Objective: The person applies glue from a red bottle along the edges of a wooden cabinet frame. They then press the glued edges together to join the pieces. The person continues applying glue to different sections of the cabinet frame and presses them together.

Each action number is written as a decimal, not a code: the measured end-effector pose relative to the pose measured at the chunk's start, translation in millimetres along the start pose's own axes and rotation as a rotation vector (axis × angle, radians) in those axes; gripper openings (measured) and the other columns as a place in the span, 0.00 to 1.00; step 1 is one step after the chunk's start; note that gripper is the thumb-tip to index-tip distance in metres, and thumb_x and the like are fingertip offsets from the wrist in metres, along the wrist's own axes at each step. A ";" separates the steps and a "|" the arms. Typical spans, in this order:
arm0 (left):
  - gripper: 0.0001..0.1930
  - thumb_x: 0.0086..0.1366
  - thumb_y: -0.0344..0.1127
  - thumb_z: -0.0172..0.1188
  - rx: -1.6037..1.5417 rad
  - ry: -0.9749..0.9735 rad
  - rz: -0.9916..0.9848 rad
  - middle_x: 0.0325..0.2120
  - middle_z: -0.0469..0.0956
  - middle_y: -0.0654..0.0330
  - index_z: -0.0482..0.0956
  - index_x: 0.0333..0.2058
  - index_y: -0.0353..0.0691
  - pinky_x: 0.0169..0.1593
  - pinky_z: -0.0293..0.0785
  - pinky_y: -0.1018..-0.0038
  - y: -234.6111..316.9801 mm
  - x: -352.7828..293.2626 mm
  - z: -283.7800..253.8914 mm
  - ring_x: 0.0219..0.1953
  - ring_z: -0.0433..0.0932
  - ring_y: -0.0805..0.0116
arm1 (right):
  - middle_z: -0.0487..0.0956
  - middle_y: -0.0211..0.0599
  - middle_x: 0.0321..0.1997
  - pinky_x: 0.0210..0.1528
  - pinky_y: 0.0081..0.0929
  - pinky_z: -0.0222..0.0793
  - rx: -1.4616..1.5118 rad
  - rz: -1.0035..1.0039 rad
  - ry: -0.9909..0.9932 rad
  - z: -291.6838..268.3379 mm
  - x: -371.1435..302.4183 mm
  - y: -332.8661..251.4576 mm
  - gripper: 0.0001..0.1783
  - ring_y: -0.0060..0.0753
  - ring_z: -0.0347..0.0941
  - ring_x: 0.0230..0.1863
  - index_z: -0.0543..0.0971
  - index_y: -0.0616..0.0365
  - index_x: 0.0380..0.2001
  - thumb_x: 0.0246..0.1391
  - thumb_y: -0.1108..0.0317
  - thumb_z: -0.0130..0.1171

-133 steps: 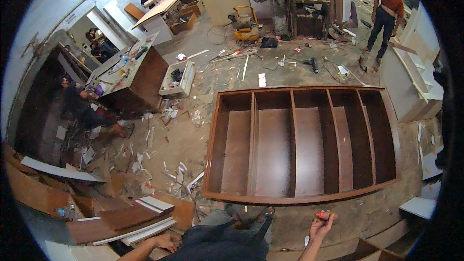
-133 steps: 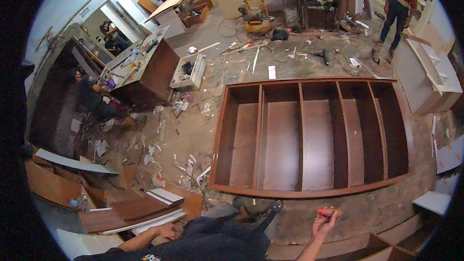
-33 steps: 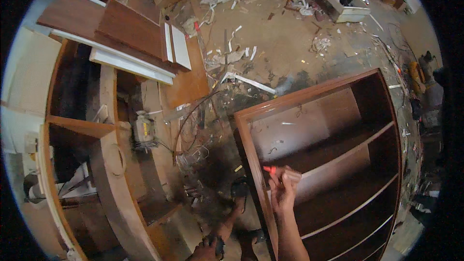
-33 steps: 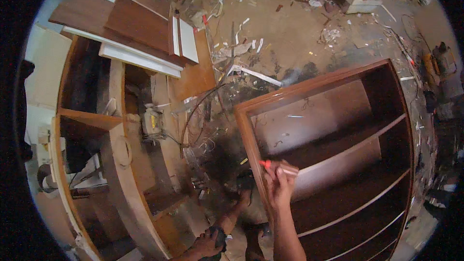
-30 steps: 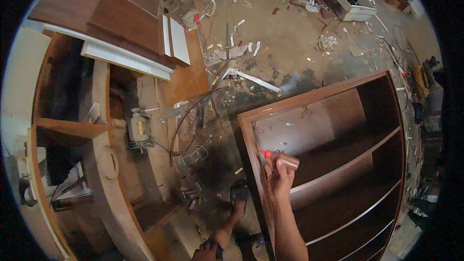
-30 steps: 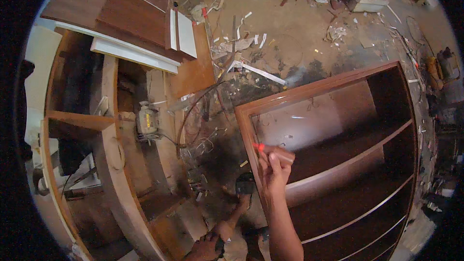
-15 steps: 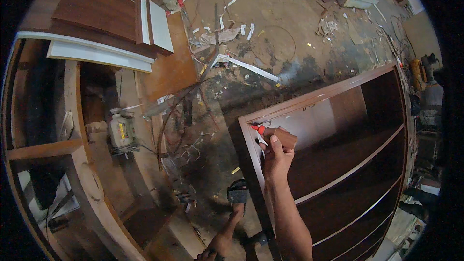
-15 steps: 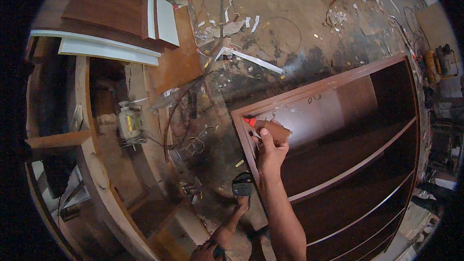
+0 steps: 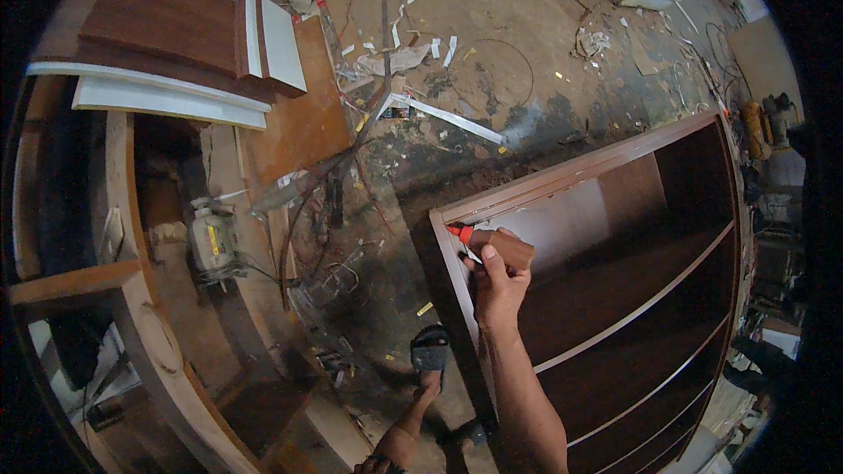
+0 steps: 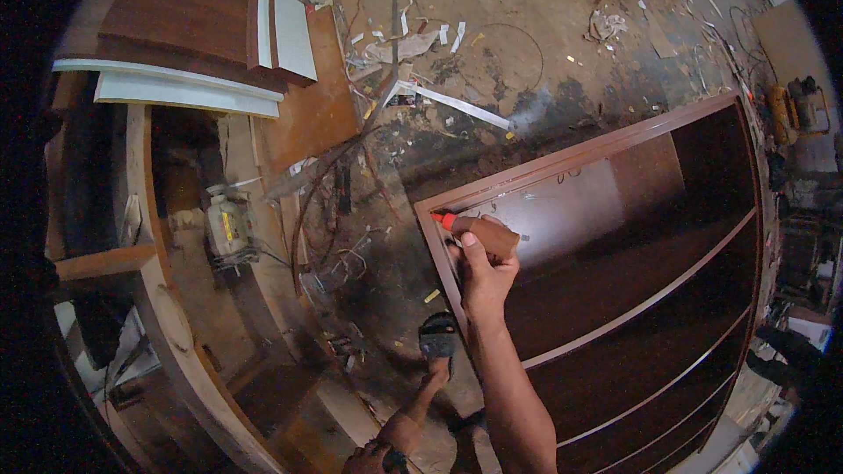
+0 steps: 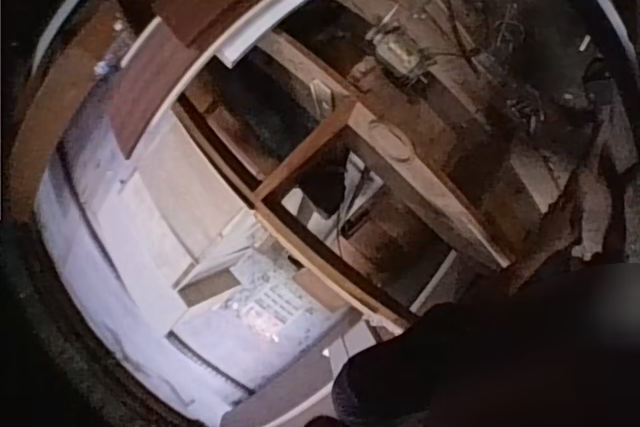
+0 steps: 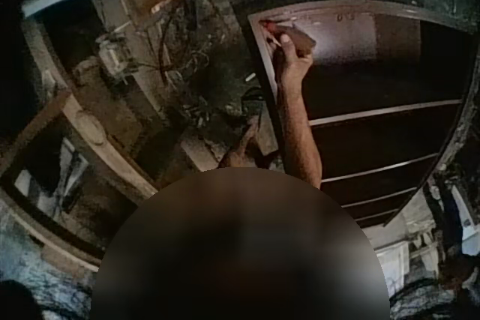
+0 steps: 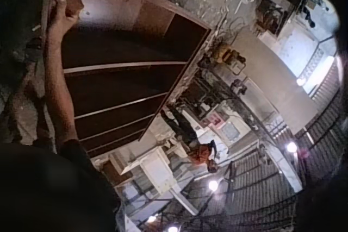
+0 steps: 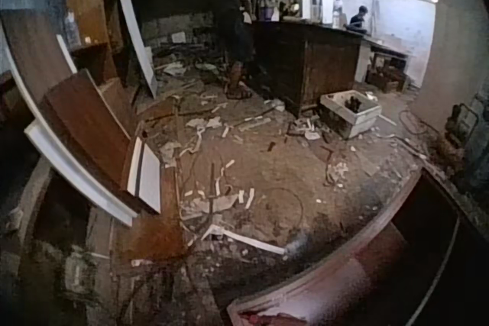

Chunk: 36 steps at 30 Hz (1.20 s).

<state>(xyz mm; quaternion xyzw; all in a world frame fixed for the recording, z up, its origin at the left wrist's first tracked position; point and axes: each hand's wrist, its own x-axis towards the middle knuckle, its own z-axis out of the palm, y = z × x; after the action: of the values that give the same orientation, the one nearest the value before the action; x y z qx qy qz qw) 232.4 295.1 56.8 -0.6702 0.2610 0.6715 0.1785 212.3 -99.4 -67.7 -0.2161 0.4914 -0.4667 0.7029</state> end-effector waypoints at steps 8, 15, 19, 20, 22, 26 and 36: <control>0.36 0.66 0.51 0.58 -0.036 0.103 0.091 0.64 0.61 0.43 0.59 0.67 0.39 0.59 0.71 0.49 1.7 -3.2 2.2 0.59 0.69 0.41 | 0.80 0.37 0.45 0.45 0.26 0.79 -0.020 -0.044 0.011 -0.4 -0.4 3.1 0.22 0.27 0.78 0.42 0.74 0.62 0.51 0.53 0.75 0.68; 0.34 0.67 0.53 0.56 -0.059 0.057 0.060 0.63 0.63 0.43 0.63 0.65 0.39 0.59 0.70 0.49 6.0 -2.1 1.0 0.60 0.68 0.41 | 0.78 0.34 0.44 0.49 0.25 0.73 -0.431 -0.281 -0.055 -10.9 -5.5 0.6 0.19 0.24 0.75 0.45 0.76 0.63 0.46 0.51 0.75 0.68; 0.34 0.68 0.55 0.55 -0.004 0.068 0.033 0.64 0.63 0.44 0.63 0.65 0.39 0.62 0.67 0.49 5.7 -1.8 3.2 0.61 0.66 0.42 | 0.80 0.33 0.43 0.51 0.26 0.72 -0.412 -0.260 -0.029 -6.2 -2.8 -0.9 0.19 0.24 0.75 0.45 0.77 0.62 0.44 0.49 0.74 0.71; 0.34 0.68 0.55 0.54 0.012 0.056 0.023 0.64 0.63 0.44 0.64 0.65 0.39 0.63 0.67 0.50 5.7 -1.7 4.4 0.61 0.66 0.42 | 0.80 0.33 0.43 0.51 0.26 0.72 -0.422 -0.272 -0.036 -4.7 -1.6 -1.2 0.19 0.24 0.76 0.45 0.77 0.62 0.44 0.49 0.74 0.71; 0.34 0.68 0.55 0.55 0.018 0.058 0.025 0.64 0.62 0.44 0.64 0.65 0.39 0.64 0.66 0.50 5.8 -1.4 6.9 0.61 0.66 0.42 | 0.80 0.34 0.42 0.51 0.25 0.72 -0.422 -0.256 -0.032 -4.3 -1.4 -2.2 0.18 0.24 0.76 0.44 0.77 0.62 0.44 0.49 0.75 0.70; 0.34 0.68 0.54 0.55 0.010 0.093 0.019 0.65 0.62 0.45 0.63 0.66 0.40 0.64 0.65 0.50 6.0 -0.1 10.8 0.62 0.65 0.42 | 0.80 0.35 0.43 0.51 0.26 0.72 -0.486 -0.269 -0.028 -18.0 -15.1 -6.2 0.18 0.25 0.76 0.45 0.77 0.63 0.44 0.49 0.76 0.70; 0.34 0.67 0.51 0.56 0.034 0.247 0.136 0.67 0.58 0.46 0.62 0.66 0.40 0.64 0.64 0.47 0.0 -3.0 49.8 0.65 0.62 0.44 | 0.80 0.40 0.46 0.55 0.31 0.72 -0.480 -0.187 -0.026 -97.8 -88.6 -12.9 0.19 0.34 0.78 0.49 0.76 0.62 0.43 0.47 0.78 0.70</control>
<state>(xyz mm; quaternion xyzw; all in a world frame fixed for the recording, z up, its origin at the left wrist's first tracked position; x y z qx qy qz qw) 192.3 324.8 58.1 -0.7255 0.3373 0.5896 0.1105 112.1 -13.3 -55.9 -0.4274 0.5569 -0.3966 0.5915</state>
